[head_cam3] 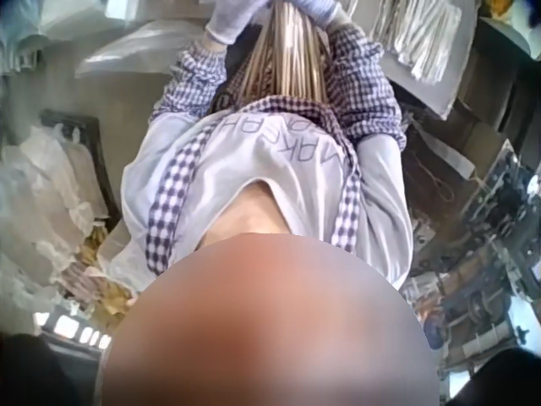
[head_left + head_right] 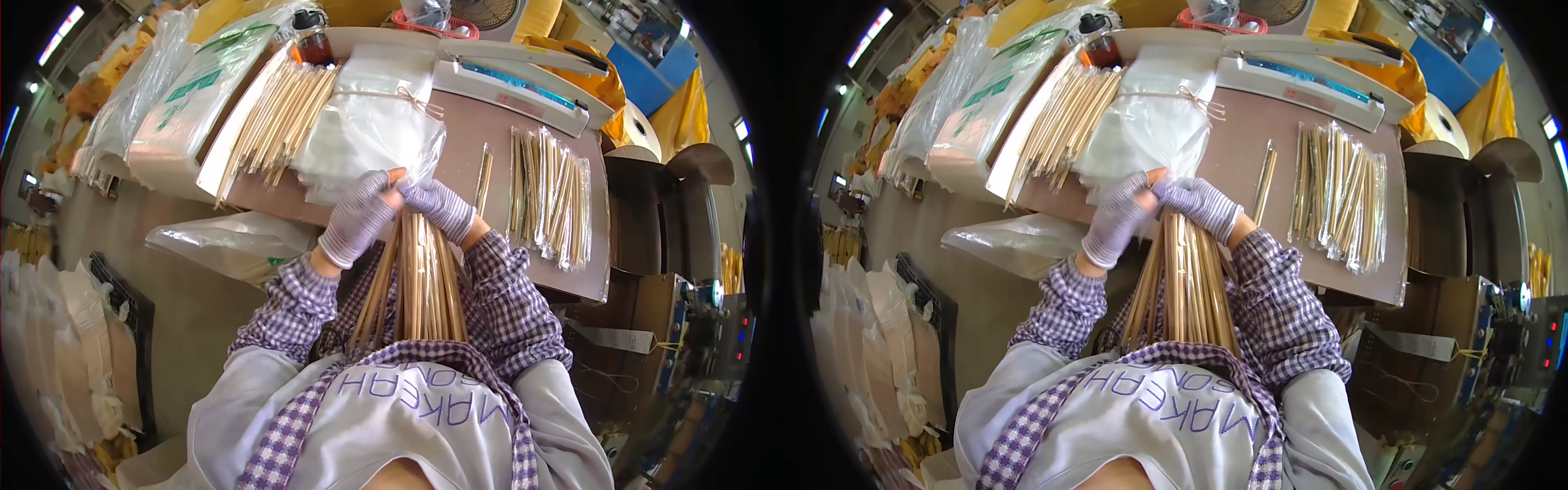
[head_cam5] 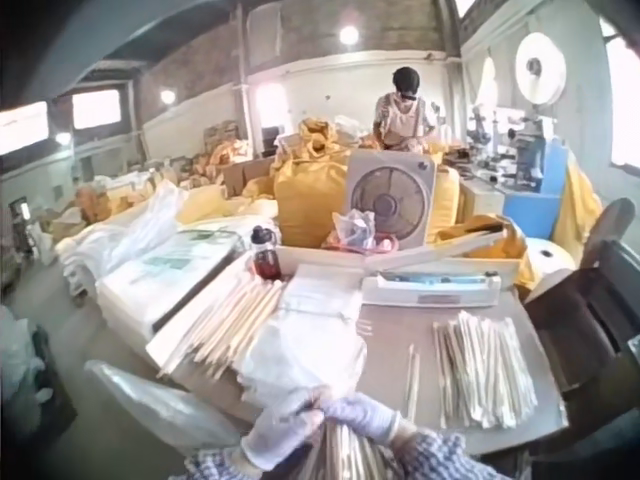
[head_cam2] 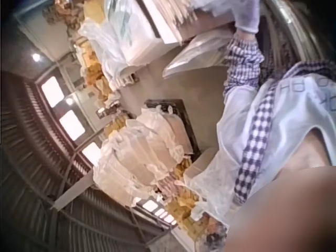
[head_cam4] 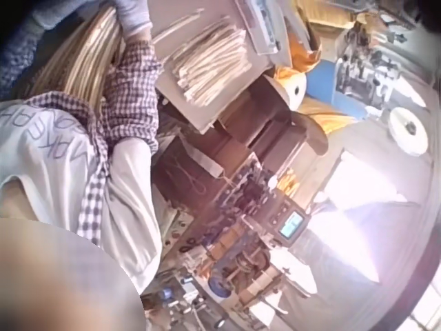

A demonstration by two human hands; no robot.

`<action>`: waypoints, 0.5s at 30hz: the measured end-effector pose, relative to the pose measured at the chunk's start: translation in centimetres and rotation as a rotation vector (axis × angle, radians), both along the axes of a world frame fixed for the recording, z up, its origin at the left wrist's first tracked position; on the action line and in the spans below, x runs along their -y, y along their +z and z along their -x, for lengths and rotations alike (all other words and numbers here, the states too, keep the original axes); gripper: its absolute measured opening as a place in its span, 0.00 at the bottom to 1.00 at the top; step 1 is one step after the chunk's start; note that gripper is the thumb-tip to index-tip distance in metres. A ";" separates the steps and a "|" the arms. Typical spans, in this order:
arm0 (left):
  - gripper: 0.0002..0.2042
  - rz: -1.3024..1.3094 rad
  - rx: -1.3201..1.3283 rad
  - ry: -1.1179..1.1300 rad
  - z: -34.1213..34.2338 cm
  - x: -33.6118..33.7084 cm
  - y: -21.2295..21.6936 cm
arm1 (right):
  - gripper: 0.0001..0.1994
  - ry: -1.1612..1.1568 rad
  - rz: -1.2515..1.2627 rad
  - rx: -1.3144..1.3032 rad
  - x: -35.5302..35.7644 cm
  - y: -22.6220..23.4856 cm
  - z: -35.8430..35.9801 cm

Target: Bundling wooden sticks and sealing them in plastic bags using factory machinery.

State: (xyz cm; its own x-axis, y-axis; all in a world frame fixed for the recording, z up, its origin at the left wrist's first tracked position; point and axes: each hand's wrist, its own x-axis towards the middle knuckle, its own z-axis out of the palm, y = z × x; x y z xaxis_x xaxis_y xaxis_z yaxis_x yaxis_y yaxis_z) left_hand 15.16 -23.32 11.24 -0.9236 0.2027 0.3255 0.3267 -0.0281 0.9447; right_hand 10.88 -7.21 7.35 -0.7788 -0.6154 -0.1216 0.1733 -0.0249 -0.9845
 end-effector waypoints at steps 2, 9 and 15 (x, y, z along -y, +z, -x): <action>0.17 0.460 -0.245 0.146 -0.9 0.3 -0.7 | 0.24 -0.131 -0.052 0.047 0.4 1.8 -0.8; 0.11 0.316 -0.177 0.298 -0.8 0.1 -1.3 | 0.23 -0.022 0.021 -0.006 0.0 3.2 -1.7; 0.08 0.301 -0.055 0.226 -1.2 -0.1 -1.8 | 0.19 -0.082 0.014 0.037 -0.5 1.8 -1.6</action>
State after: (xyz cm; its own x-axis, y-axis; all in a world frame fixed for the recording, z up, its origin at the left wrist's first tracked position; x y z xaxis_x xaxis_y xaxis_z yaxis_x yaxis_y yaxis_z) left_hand 16.38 -23.20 9.42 -0.9388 0.0895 0.3326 0.3431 0.3264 0.8807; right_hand 12.49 -6.69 9.12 -0.8217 -0.5518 -0.1427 0.2063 -0.0544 -0.9770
